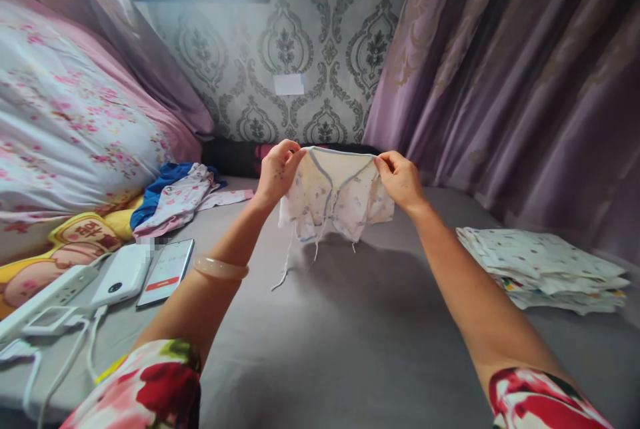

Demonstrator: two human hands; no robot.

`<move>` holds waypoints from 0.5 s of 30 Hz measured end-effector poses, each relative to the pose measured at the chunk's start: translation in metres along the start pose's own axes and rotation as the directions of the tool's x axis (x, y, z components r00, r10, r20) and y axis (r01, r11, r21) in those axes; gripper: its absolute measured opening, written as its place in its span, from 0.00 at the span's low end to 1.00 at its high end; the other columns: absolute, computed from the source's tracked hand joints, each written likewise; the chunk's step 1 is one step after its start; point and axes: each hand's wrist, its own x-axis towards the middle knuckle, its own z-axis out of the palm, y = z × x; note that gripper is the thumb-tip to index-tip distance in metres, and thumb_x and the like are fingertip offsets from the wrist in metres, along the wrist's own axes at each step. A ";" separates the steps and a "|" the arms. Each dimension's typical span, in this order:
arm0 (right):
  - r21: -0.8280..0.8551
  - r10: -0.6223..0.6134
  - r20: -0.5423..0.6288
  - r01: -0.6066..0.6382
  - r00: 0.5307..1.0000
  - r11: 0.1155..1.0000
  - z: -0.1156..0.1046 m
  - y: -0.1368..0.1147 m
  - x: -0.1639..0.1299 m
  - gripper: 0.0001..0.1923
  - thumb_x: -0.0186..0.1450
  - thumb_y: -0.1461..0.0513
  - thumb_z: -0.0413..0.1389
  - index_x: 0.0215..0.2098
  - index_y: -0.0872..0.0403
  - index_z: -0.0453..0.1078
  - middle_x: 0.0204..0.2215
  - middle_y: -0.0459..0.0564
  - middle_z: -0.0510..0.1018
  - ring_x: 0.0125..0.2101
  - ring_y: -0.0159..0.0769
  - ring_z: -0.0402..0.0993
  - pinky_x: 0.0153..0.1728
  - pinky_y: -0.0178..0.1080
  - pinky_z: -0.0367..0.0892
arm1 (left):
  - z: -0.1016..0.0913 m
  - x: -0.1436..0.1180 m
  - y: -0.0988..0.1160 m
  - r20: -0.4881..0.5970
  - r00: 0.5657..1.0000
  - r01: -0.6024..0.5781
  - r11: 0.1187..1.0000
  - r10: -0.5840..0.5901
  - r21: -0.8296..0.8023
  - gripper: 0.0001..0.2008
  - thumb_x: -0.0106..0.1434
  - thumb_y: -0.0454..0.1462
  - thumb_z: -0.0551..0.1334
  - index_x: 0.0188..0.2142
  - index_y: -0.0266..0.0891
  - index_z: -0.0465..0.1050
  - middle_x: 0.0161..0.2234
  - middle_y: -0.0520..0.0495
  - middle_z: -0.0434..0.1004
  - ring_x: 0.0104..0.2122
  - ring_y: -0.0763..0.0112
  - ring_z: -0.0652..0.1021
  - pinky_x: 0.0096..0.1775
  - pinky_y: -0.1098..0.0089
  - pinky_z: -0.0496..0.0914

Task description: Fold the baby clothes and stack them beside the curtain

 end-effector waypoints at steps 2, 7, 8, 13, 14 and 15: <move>-0.051 -0.054 -0.042 0.051 0.998 0.997 -0.002 -0.007 -0.006 0.20 0.68 0.48 0.49 0.35 0.54 0.71 0.27 0.49 0.77 0.28 0.35 0.71 0.32 0.36 0.63 | -0.005 -0.006 0.006 -0.061 0.993 -0.092 0.990 0.099 0.107 0.08 0.64 0.42 0.60 0.33 0.39 0.72 0.27 0.53 0.67 0.28 0.75 0.69 0.32 0.74 0.64; -0.113 -0.218 -0.129 0.204 0.967 0.972 -0.024 -0.028 -0.030 0.20 0.70 0.48 0.46 0.38 0.53 0.71 0.30 0.48 0.77 0.30 0.34 0.71 0.32 0.35 0.64 | -0.039 -0.029 0.036 -0.117 0.932 -0.298 0.910 0.342 0.288 0.09 0.66 0.42 0.60 0.36 0.41 0.75 0.30 0.51 0.69 0.30 0.75 0.70 0.35 0.73 0.66; -0.118 -0.234 -0.138 0.219 0.962 0.969 -0.032 -0.035 -0.035 0.20 0.70 0.48 0.47 0.39 0.53 0.71 0.30 0.47 0.77 0.29 0.33 0.71 0.31 0.35 0.64 | -0.050 -0.034 0.044 -0.117 0.917 -0.333 0.893 0.382 0.304 0.08 0.66 0.42 0.60 0.36 0.41 0.75 0.30 0.51 0.69 0.29 0.75 0.70 0.35 0.73 0.66; -0.053 -0.249 -0.081 0.245 0.965 0.968 -0.085 -0.084 -0.058 0.15 0.67 0.50 0.53 0.38 0.51 0.74 0.24 0.43 0.74 0.22 0.28 0.65 0.23 0.32 0.59 | -0.111 -0.052 0.093 -0.085 0.854 -0.461 0.823 0.513 0.330 0.05 0.62 0.41 0.64 0.36 0.43 0.77 0.29 0.53 0.70 0.25 0.77 0.69 0.27 0.73 0.64; -0.031 -0.225 -0.059 0.224 0.973 0.974 -0.095 -0.093 -0.060 0.14 0.67 0.50 0.54 0.38 0.50 0.75 0.23 0.43 0.73 0.20 0.27 0.63 0.21 0.32 0.58 | -0.121 -0.054 0.102 -0.068 0.870 -0.443 0.836 0.488 0.325 0.04 0.61 0.41 0.65 0.36 0.45 0.77 0.28 0.53 0.70 0.25 0.77 0.69 0.26 0.72 0.64; -0.010 -0.192 -0.019 0.192 0.981 0.981 -0.103 -0.100 -0.060 0.14 0.66 0.50 0.55 0.38 0.50 0.75 0.23 0.42 0.73 0.19 0.27 0.62 0.19 0.32 0.56 | -0.129 -0.054 0.110 -0.050 0.900 -0.397 0.861 0.433 0.318 0.04 0.61 0.42 0.65 0.34 0.46 0.77 0.27 0.53 0.70 0.24 0.76 0.68 0.25 0.72 0.63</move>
